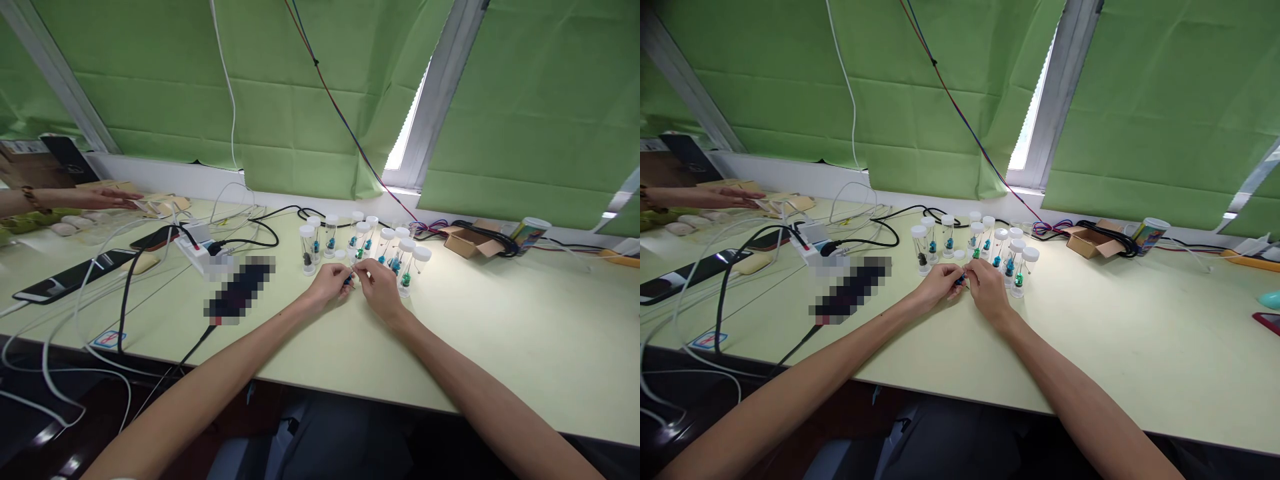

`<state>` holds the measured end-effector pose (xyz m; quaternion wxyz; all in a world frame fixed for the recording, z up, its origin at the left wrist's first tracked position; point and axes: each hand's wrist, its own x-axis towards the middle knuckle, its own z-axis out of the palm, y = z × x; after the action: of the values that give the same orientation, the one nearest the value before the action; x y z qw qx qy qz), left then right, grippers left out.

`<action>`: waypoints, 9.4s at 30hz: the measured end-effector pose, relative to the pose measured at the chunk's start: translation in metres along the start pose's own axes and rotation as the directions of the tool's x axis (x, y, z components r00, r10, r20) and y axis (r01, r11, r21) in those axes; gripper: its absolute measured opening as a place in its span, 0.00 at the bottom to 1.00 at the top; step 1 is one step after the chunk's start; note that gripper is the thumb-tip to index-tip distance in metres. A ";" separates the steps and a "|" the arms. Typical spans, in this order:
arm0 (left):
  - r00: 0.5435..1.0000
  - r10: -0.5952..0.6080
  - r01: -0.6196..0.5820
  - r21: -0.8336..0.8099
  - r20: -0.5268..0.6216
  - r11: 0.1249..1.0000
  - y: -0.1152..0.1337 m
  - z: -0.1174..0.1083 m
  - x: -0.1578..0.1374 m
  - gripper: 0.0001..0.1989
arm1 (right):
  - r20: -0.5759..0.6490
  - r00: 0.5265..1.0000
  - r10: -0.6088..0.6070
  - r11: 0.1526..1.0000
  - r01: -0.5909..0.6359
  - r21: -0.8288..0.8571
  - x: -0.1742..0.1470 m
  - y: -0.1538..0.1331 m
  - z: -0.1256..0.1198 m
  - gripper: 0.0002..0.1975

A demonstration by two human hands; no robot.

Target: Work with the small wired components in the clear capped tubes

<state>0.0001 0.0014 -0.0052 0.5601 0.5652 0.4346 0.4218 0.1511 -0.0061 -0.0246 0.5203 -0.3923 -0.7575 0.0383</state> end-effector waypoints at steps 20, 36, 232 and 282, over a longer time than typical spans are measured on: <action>0.997 0.060 -0.054 0.104 -0.058 0.993 -0.001 -0.003 0.003 0.11 | -0.058 0.997 0.041 0.999 -0.040 0.018 0.000 -0.001 0.000 0.09; 0.961 0.252 -0.216 0.261 -0.113 0.941 -0.001 -0.006 0.003 0.10 | -0.068 0.995 0.072 0.997 -0.070 0.026 -0.001 -0.006 0.000 0.11; 0.979 0.199 -0.205 -0.171 -0.048 0.964 0.007 -0.006 0.003 0.18 | 0.178 0.810 0.558 0.444 -0.473 0.761 0.007 -0.020 -0.002 0.18; 0.977 0.214 -0.214 -0.097 -0.009 0.972 0.013 -0.004 -0.003 0.19 | 0.059 0.773 0.631 0.484 -0.452 0.749 0.008 -0.013 0.001 0.17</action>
<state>-0.0039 -0.0003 0.0077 0.5386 0.5810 0.3498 0.5000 0.1413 -0.0097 -0.0128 0.6732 -0.3732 -0.4487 0.4541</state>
